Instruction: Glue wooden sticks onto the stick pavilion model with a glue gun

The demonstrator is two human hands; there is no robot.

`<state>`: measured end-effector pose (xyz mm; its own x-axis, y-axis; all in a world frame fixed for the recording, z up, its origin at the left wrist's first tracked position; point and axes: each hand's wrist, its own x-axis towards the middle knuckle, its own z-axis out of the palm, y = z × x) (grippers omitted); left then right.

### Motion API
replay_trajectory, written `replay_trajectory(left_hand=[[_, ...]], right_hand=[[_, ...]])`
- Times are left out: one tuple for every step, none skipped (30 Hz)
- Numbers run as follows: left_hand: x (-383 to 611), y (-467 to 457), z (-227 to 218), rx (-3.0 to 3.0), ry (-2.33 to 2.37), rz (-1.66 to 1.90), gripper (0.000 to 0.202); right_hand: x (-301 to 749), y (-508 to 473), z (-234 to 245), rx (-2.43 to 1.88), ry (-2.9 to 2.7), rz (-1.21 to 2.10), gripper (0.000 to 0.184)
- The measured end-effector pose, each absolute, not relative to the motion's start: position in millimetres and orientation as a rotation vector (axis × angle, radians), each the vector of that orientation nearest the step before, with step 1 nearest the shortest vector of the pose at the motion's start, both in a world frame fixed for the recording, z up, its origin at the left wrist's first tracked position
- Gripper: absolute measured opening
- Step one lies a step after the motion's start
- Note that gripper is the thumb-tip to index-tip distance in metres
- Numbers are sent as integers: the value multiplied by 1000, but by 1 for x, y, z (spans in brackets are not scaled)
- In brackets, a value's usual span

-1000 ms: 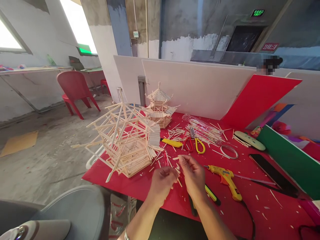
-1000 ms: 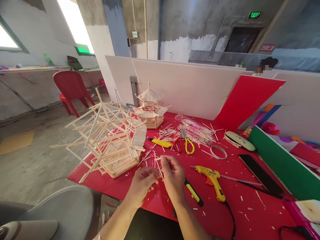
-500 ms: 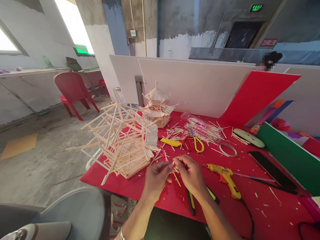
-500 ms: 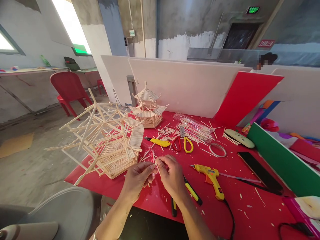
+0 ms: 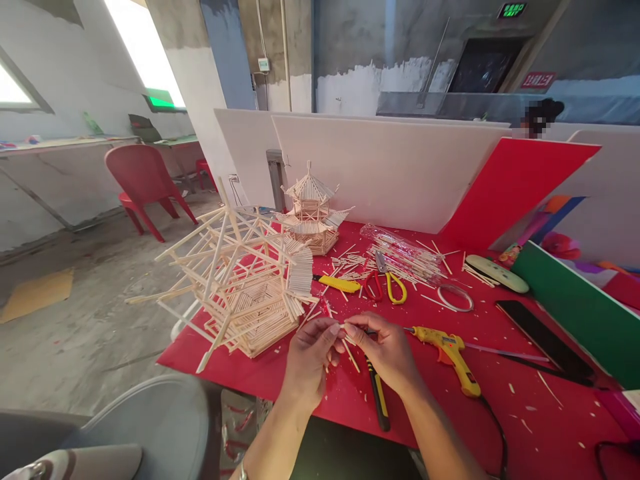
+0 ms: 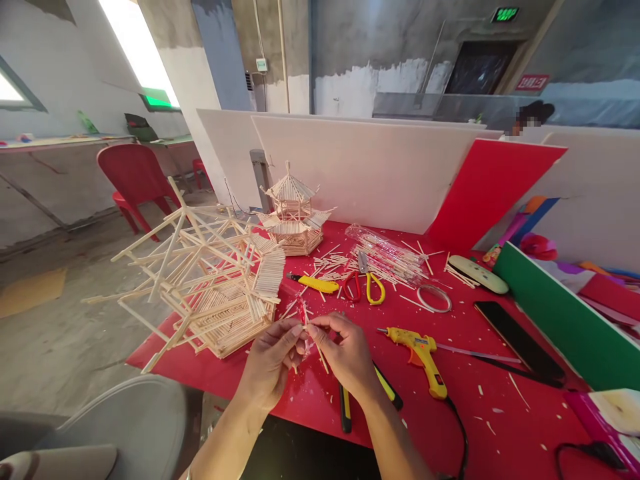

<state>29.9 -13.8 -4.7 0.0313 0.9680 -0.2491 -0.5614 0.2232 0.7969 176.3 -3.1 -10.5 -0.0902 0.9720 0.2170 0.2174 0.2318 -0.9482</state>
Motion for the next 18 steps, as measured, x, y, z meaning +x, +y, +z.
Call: replay_trajectory(left_hand=[[31, -14, -4, 478, 853, 1285, 28], [32, -15, -4, 402, 813, 1279, 29], [33, -16, -4, 349, 787, 1267, 30], [33, -16, -5, 318, 776, 1252, 30], [34, -17, -5, 302, 777, 1236, 30], [34, -18, -5, 298, 786, 1223, 31], [34, -19, -5, 301, 801, 1215, 31], [34, -20, -5, 308, 816, 1213, 32], [34, -21, -4, 318, 830, 1218, 33], [34, -22, -4, 329, 839, 1224, 33], [33, -23, -3, 338, 846, 1230, 32], [33, -23, -2, 346, 849, 1233, 31], [32, -24, -1, 352, 851, 1233, 30], [32, -24, 0, 360, 852, 1231, 30], [32, -24, 0, 371, 850, 1227, 30], [31, -24, 1, 387, 846, 1226, 30], [31, -25, 1, 406, 842, 1231, 30], [31, -25, 1, 428, 838, 1238, 30]], right_hand=[[175, -5, -10, -1154, -1527, 928, 20], [173, -7, -10, -1144, -1535, 863, 18], [171, -10, -10, -1136, -1552, 769, 16], [169, -12, -10, -1126, -1578, 647, 14], [168, -13, -10, -1111, -1613, 514, 13], [168, -15, -10, -1093, -1652, 390, 15], [167, -16, -10, -1070, -1690, 283, 18], [168, -16, -10, -1045, -1724, 204, 22], [168, -17, -10, -1023, -1756, 157, 26], [169, -17, -10, -1006, -1786, 137, 29], [170, -18, -10, -996, -1816, 137, 32], [171, -18, -9, -989, -1843, 145, 34], [171, -19, -8, -987, -1865, 158, 34], [172, -19, -7, -989, -1880, 174, 33], [172, -20, -5, -995, -1887, 192, 32], [172, -21, -3, -1000, -1889, 215, 29], [171, -21, -1, -1004, -1887, 252, 26], [170, -21, 1, -1016, -1875, 307, 21]])
